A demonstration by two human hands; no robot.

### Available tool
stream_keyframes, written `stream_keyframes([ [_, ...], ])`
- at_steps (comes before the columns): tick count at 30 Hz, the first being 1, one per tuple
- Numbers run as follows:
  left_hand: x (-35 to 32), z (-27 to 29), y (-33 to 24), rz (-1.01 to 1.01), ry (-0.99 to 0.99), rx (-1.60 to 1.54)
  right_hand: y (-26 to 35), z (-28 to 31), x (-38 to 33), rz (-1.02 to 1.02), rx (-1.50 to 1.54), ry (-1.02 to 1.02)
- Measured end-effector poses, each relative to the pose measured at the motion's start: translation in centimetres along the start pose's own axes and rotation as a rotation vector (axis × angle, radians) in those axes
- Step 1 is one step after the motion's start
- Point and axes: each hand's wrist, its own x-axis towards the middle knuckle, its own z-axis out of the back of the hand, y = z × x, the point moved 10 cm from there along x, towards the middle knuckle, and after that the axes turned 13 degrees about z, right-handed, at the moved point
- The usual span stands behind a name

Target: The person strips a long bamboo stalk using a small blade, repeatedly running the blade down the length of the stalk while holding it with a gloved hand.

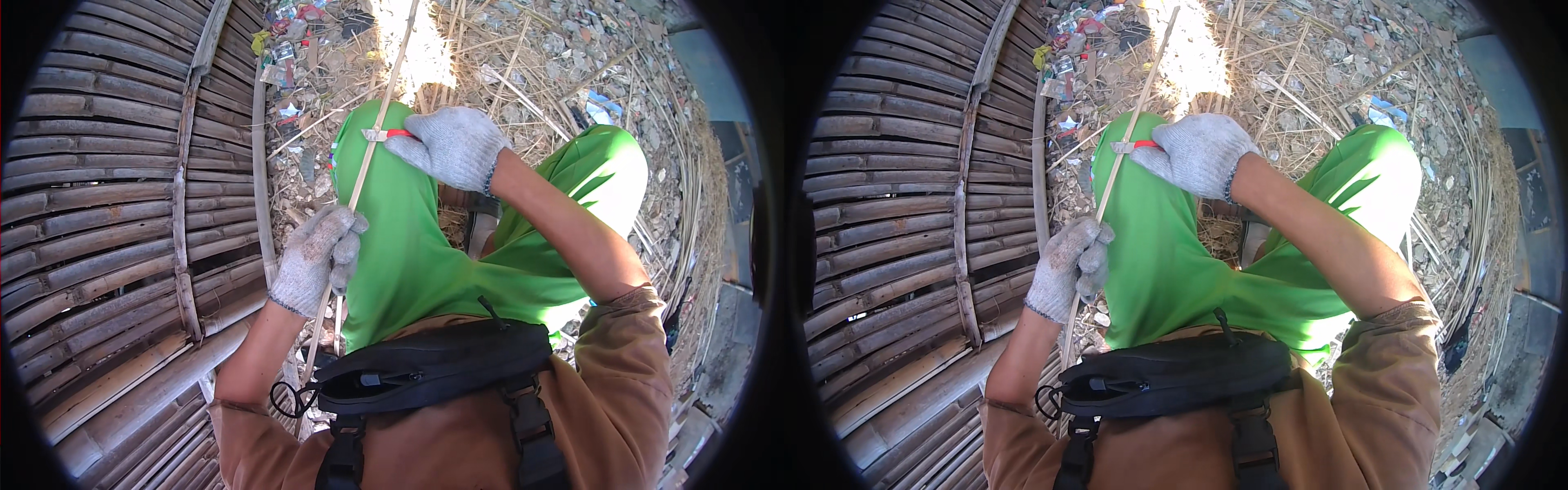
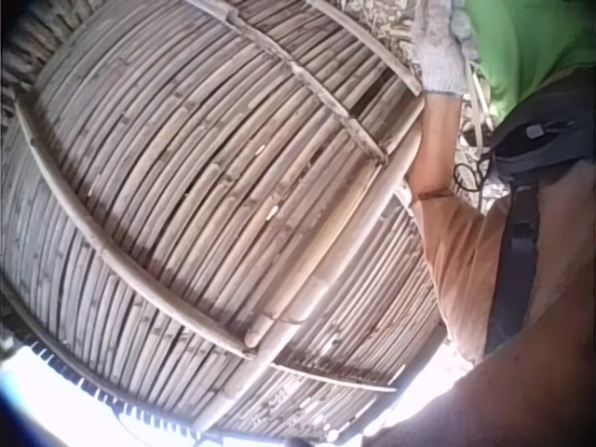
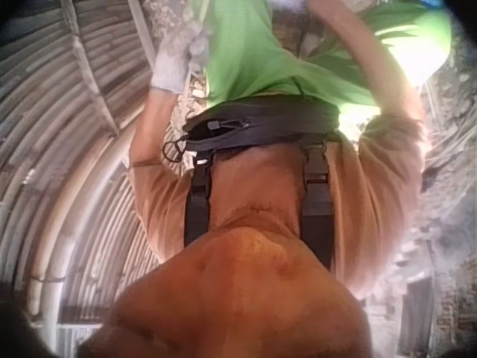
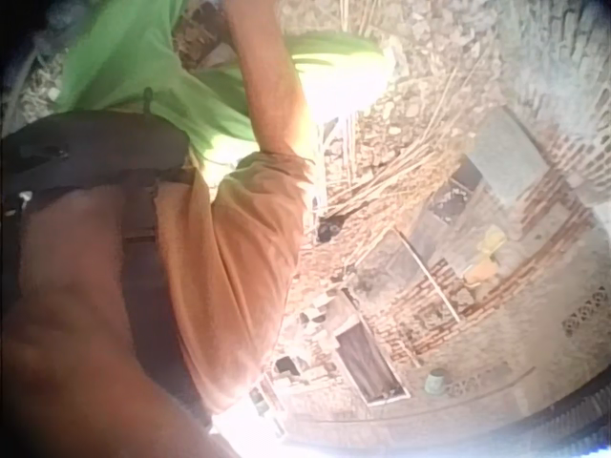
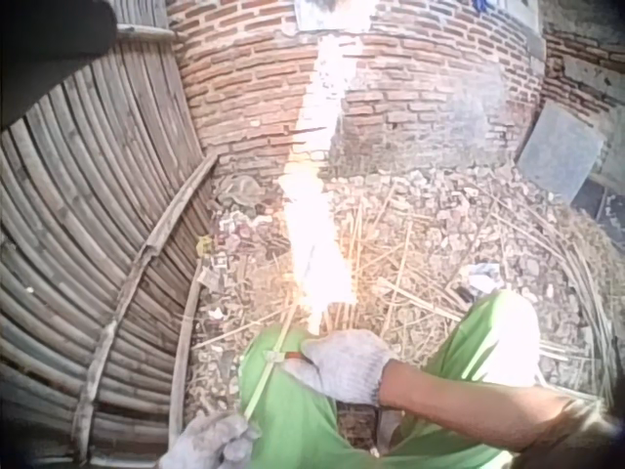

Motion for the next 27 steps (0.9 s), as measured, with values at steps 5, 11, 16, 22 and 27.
stream_keyframes([
  [5,-1.2,0.3,1.2,0.033,0.003,-0.022,0.2,0.0,-0.1,0.007,0.012,0.006],
  [11,-3.3,0.7,2.5,0.071,-0.049,-0.056,0.5,0.4,-0.2,0.031,0.014,-0.04],
  [16,-4.6,1.4,4.0,0.075,-0.048,-0.07,0.6,0.4,-0.2,0.025,0.006,-0.03],
  [22,-6.6,2.3,5.9,0.12,-0.06,-0.109,0.2,0.1,-0.3,0.009,0.004,-0.034],
  [27,-8.7,2.2,6.9,0.129,-0.048,-0.161,0.4,0.1,-0.2,0.023,-0.003,-0.05],
])
